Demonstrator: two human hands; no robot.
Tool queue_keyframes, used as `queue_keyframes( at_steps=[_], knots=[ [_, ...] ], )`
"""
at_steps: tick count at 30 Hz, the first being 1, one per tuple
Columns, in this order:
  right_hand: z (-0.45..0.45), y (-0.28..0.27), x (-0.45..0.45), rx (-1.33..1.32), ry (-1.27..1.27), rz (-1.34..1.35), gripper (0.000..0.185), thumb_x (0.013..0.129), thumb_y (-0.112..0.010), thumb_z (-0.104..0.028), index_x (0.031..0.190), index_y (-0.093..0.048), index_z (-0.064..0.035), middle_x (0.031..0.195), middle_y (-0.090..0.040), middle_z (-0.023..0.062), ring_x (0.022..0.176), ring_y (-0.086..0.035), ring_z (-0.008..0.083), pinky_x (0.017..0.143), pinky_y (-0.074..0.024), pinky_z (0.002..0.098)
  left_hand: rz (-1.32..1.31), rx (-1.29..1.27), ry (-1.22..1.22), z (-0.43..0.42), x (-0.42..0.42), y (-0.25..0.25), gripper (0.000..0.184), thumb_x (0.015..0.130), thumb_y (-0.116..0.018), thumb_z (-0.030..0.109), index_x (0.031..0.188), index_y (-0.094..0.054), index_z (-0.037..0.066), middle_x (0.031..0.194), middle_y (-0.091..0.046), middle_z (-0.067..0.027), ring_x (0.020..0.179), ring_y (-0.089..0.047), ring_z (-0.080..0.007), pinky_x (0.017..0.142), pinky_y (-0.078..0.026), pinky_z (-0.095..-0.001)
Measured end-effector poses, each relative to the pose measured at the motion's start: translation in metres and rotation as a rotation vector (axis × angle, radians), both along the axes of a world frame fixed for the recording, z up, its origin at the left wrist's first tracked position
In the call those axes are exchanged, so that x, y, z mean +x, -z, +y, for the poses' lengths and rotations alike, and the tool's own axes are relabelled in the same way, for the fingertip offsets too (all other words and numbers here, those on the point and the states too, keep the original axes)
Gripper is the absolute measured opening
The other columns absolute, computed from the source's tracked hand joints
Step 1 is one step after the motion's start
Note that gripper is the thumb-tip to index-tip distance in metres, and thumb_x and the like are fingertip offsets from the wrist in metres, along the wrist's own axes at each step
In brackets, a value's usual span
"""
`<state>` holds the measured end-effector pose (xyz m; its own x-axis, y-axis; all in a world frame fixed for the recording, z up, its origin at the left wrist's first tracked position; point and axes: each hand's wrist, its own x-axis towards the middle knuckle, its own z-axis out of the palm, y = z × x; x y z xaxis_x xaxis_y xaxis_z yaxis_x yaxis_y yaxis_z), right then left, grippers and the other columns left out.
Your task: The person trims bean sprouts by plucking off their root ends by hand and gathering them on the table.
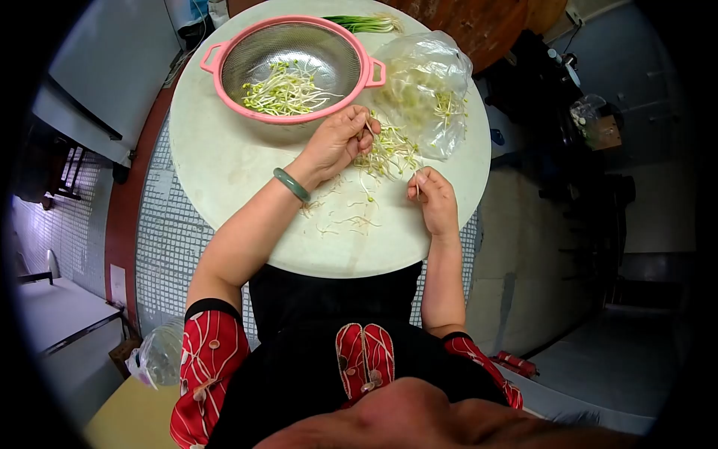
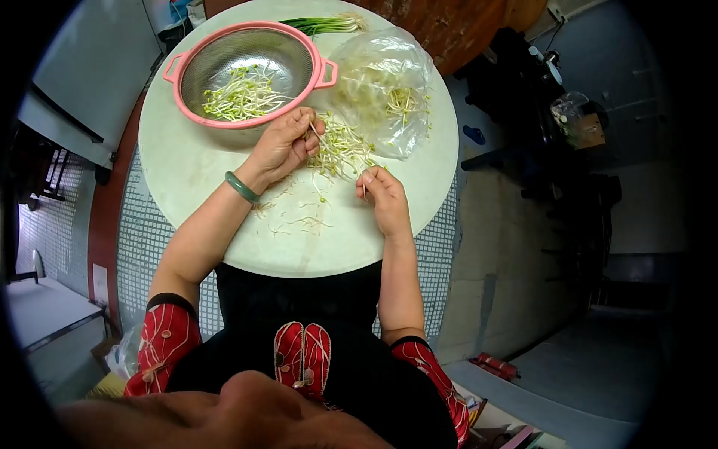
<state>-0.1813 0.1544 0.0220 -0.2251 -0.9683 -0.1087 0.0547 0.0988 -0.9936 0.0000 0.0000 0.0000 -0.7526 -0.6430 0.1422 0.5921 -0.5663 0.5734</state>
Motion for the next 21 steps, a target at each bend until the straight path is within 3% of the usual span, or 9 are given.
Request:
queue_keyframes(
  at_steps=[2,11,17,18,21],
  knots=[
    [0.001,-0.001,-0.001,-0.023,0.043,-0.053,0.019,0.095,-0.052,-0.019,0.082,-0.055,-0.0063,0.072,-0.057,0.0007,0.066,-0.048,0.0075,0.065,-0.0394,0.0204,-0.023,-0.013,0.024,0.001,0.001,-0.002,0.011,0.1,-0.049,0.021,0.098,-0.048,0.011,0.085,-0.056,-0.0029,0.07,-0.048,-0.0103,0.065,-0.043,-0.0251],
    [0.002,-0.008,-0.007,-0.32,-0.081,-0.409,0.022,0.096,-0.049,-0.019,0.08,-0.052,-0.0039,0.07,-0.054,0.0054,0.065,-0.048,0.0141,0.065,-0.0407,0.0264,-0.231,-0.002,-0.178,-0.002,-0.007,0.005,0.012,0.102,-0.042,0.022,0.096,-0.046,0.012,0.078,-0.052,0.0,0.066,-0.048,-0.0109,0.065,-0.043,-0.0249],
    [-0.002,-0.011,-0.001,-0.08,-0.122,-0.215,0.022,0.096,-0.05,-0.02,0.082,-0.054,-0.0045,0.071,-0.054,0.0031,0.066,-0.048,0.0112,0.064,-0.0406,0.0241,-0.194,0.002,0.123,0.009,-0.003,-0.005,0.016,0.101,-0.044,0.026,0.097,-0.045,0.012,0.075,-0.043,0.0021,0.056,-0.039,-0.0056,0.046,-0.033,-0.0192],
    [-0.004,-0.013,0.004,-0.063,-0.114,-0.199,0.022,0.096,-0.05,-0.021,0.082,-0.054,-0.0047,0.07,-0.054,0.0025,0.065,-0.048,0.0107,0.064,-0.0405,0.0236,-0.286,0.029,0.107,0.015,-0.005,-0.008,0.02,0.099,-0.05,0.03,0.102,-0.049,0.01,0.072,-0.041,0.0034,0.055,-0.034,-0.003,0.04,-0.025,-0.0177],
    [-0.009,-0.019,0.014,-0.01,-0.097,-0.161,0.022,0.097,-0.051,-0.021,0.083,-0.055,-0.005,0.069,-0.053,0.0011,0.063,-0.048,0.0095,0.061,-0.04,0.0224,-0.464,-0.226,0.239,0.02,0.0,-0.018,0.024,0.097,-0.055,0.031,0.102,-0.054,0.007,0.068,-0.043,0.0041,0.054,-0.035,-0.0019,0.04,-0.023,-0.0182]
  ],
)
